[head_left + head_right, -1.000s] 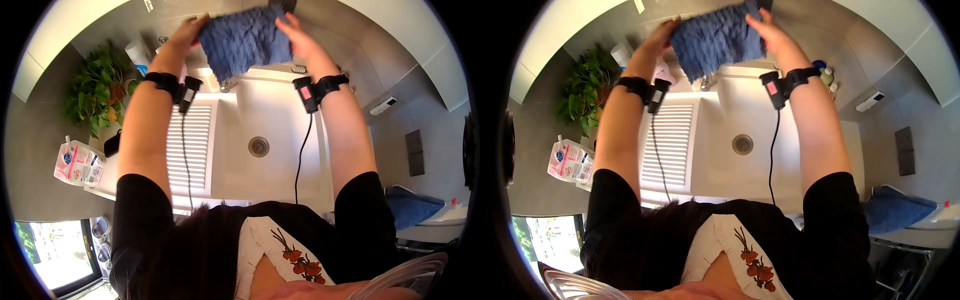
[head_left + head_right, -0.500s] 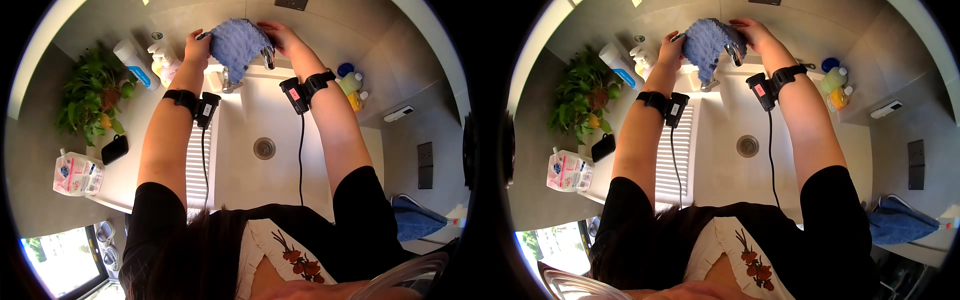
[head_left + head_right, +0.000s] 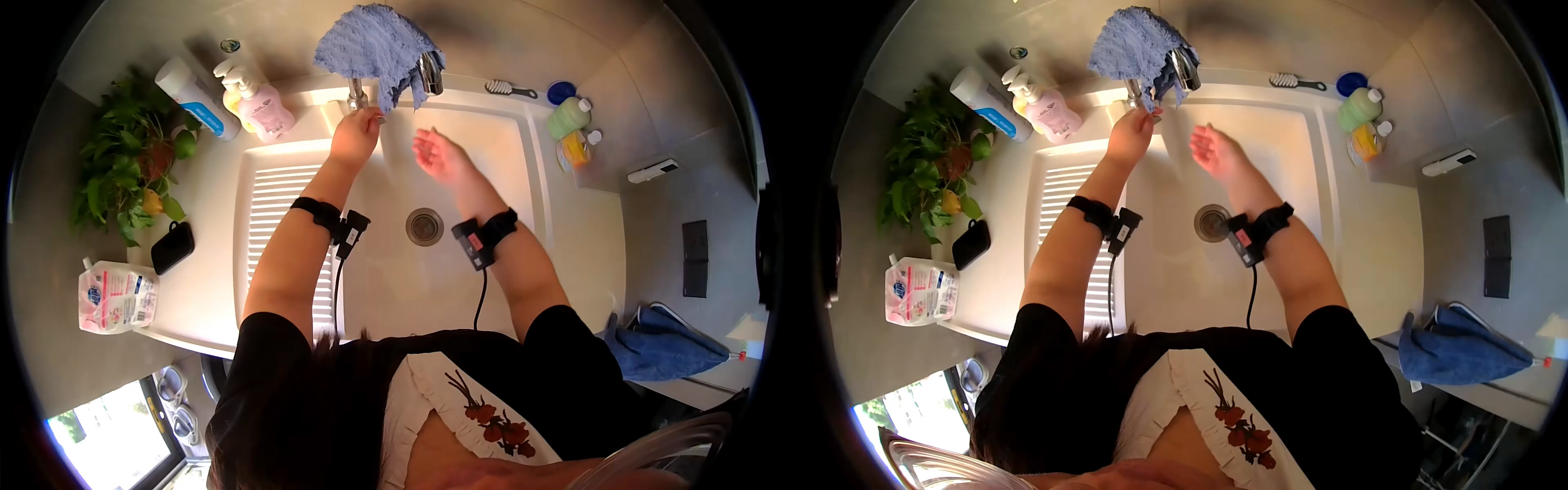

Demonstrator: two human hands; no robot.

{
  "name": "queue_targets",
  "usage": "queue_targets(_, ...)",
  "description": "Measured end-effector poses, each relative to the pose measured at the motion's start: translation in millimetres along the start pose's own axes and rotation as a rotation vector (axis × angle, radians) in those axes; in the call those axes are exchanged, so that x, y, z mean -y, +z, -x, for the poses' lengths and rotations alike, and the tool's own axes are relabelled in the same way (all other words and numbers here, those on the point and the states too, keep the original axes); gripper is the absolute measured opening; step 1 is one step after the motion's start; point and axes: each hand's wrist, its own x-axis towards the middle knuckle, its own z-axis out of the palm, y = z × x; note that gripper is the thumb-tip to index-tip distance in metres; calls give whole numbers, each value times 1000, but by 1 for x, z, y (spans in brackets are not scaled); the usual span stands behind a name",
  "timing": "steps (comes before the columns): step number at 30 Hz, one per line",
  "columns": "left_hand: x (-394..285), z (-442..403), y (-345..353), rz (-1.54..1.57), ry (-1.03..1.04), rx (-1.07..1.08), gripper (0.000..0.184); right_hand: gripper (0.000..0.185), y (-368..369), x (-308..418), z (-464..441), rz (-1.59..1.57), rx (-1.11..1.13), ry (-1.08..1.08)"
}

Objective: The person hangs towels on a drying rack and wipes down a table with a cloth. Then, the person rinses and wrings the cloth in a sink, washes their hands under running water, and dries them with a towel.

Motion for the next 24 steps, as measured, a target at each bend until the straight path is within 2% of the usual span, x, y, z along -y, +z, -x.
queue_targets(6, -10, 24, -7, -24, 137, -37, 14, 30, 3, -53, 24, -161, -71, 44)
queue_targets(9, -19, 40, -12, -88, 186, -122, 21, 32, 5, -64, 23, -189, -52, 74)
queue_targets(11, -27, 70, -7, 46, 143, -107, 25, 36, 9, -66, 21, -226, -25, 70)
queue_targets(12, -31, 82, 1, 114, 124, -96, 27, 38, 10, -67, 21, -248, -13, 65)
queue_targets(15, -39, 100, 39, 273, 23, 153, 31, 50, 2, -75, 16, -375, 175, 52)
queue_targets(18, -23, 124, 94, 63, 272, 56, 35, 55, -4, -82, 24, -267, -26, 147)
queue_targets(21, -39, 139, 116, 22, -43, 269, 38, 58, -9, -83, 49, -212, -198, 206)
queue_targets(24, -62, 131, 130, 333, -550, 256, 32, 45, -59, -110, 27, -211, 34, 180)
